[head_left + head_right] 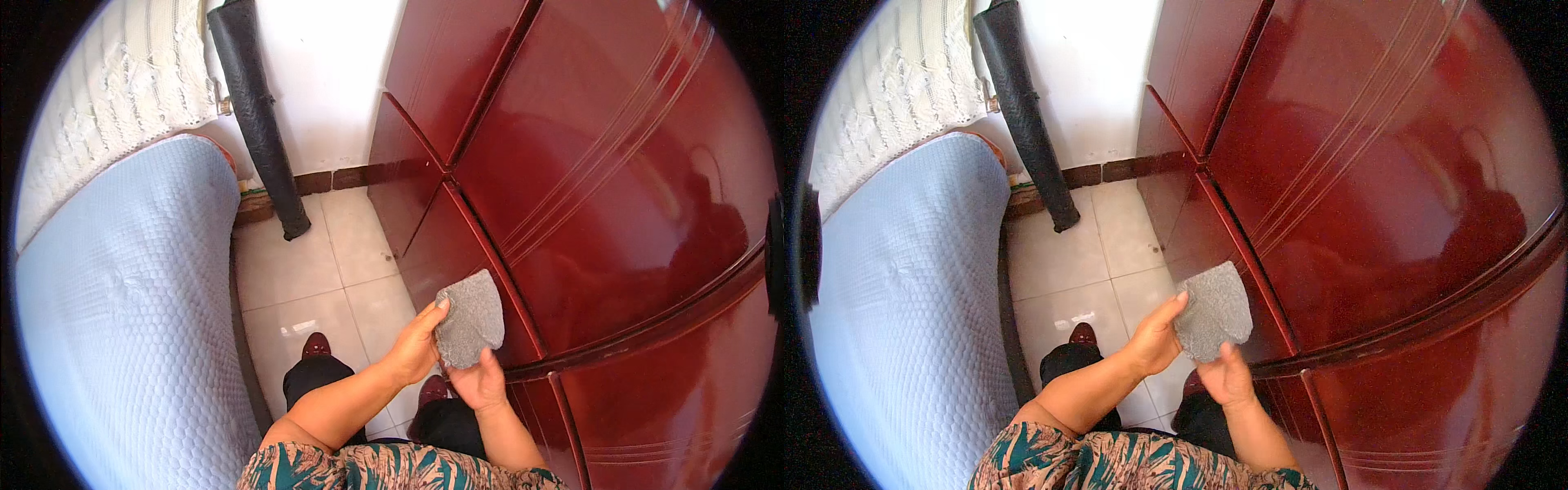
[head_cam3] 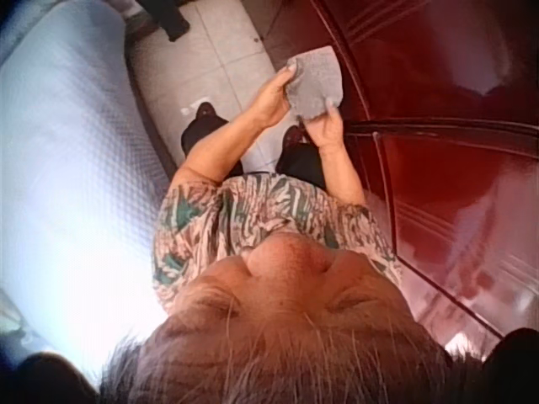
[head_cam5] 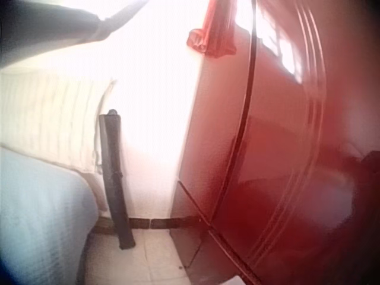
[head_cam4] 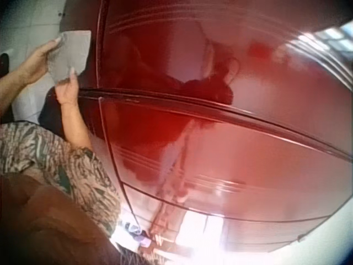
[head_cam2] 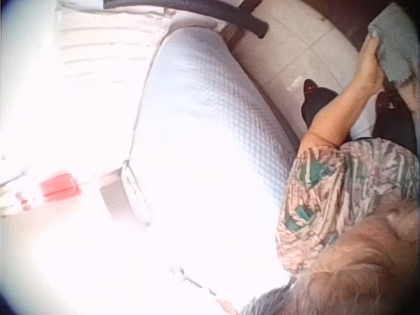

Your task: The person wipes the exterior surfaces of a red cabinet with a cloth, including the doors and edges, then bends down to wipe the lower section.

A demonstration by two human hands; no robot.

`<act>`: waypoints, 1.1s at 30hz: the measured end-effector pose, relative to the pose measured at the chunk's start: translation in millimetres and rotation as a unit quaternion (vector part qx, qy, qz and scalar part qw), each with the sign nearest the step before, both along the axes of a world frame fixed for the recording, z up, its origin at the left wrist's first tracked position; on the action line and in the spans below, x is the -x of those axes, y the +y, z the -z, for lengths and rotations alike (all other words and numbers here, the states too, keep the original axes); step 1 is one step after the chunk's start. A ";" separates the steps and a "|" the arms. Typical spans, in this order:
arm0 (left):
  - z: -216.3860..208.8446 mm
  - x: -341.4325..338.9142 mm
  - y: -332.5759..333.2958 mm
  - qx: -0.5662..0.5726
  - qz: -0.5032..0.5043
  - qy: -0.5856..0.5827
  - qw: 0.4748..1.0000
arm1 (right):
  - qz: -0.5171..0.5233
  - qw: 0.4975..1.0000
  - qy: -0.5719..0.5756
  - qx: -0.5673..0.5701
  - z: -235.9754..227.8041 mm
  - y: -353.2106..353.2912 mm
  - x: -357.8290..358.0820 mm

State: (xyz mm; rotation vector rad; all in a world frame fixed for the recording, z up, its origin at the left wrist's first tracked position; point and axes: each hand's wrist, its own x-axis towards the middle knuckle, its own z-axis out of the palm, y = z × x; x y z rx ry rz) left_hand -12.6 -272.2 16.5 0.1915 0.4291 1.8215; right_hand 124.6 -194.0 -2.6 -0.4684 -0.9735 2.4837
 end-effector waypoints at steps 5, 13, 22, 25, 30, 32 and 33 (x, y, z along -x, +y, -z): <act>-2.6 -6.0 0.4 -0.004 0.005 -0.010 1.000 | 0.164 0.979 -0.101 -0.068 -56.2 -0.5 13.4; -5.4 -5.8 -2.0 -0.034 0.011 0.031 0.999 | 0.500 0.308 -0.117 -0.801 -276.4 19.7 -18.2; 2.4 -4.2 -11.6 0.008 0.005 0.040 0.999 | 0.296 -0.147 -0.427 -0.842 -286.7 37.7 -9.5; -0.8 0.5 -15.4 0.018 -0.005 0.036 0.999 | 0.160 -0.037 -0.463 -0.871 -231.2 26.3 -4.0; 7.5 -0.3 -13.0 0.057 -0.017 0.025 0.998 | -0.105 -0.033 -0.444 -0.889 -169.6 24.6 -18.0; 8.8 -2.8 -8.9 0.073 -0.012 0.012 0.997 | -0.093 -0.023 -0.425 -0.900 -179.9 30.4 -17.2; 9.8 -1.6 -9.4 0.089 -0.015 0.009 0.996 | -0.078 -0.018 -0.410 -0.908 -192.1 36.4 -8.6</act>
